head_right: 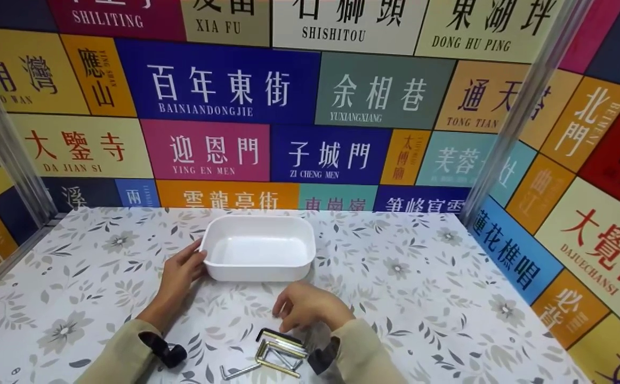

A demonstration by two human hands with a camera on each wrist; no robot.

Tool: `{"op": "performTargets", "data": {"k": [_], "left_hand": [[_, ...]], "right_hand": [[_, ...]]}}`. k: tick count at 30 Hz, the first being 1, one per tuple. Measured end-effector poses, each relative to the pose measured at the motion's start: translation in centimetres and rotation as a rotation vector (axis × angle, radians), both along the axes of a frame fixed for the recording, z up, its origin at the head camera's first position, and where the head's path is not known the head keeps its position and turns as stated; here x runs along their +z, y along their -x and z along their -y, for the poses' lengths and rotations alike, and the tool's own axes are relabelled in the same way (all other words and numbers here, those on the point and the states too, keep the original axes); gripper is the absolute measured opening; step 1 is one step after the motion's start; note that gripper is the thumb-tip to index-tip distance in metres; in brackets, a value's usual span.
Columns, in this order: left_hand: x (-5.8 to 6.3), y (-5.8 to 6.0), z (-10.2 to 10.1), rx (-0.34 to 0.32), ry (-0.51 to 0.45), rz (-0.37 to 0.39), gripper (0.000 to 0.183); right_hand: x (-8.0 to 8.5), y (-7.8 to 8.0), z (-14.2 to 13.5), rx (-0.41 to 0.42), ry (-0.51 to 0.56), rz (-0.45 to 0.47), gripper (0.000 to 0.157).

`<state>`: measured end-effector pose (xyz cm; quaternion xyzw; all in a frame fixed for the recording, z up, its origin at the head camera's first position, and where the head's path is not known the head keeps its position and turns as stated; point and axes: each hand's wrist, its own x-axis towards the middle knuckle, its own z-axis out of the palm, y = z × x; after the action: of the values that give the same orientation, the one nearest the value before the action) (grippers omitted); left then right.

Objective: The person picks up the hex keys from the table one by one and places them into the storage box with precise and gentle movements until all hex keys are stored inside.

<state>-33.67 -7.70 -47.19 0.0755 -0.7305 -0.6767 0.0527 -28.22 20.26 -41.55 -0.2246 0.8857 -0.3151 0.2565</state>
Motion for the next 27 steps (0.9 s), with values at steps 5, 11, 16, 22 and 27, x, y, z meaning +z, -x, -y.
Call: {"op": "performTargets", "data": {"k": [5, 11, 16, 22, 27], "left_hand": [[0.0, 0.0, -0.1, -0.004, -0.006, 0.004, 0.052], [-0.1, 0.1, -0.2, 0.017, 0.005, -0.008, 0.052], [-0.1, 0.2, -0.3, 0.023, 0.017, 0.015, 0.053], [0.0, 0.1, -0.3, 0.013, 0.016, 0.034, 0.054], [0.0, 0.2, -0.2, 0.003, 0.019, 0.04, 0.053]], "right_hand": [[-0.3, -0.4, 0.5, 0.005, -0.004, -0.027, 0.025], [-0.5, -0.7, 1.0, 0.011, -0.006, -0.128, 0.022], [-0.6, -0.8, 1.2, 0.01, 0.003, -0.158, 0.022], [-0.8, -0.8, 1.3, 0.023, -0.012, -0.192, 0.023], [-0.9, -0.8, 1.3, 0.036, -0.019, -0.214, 0.026]]}}
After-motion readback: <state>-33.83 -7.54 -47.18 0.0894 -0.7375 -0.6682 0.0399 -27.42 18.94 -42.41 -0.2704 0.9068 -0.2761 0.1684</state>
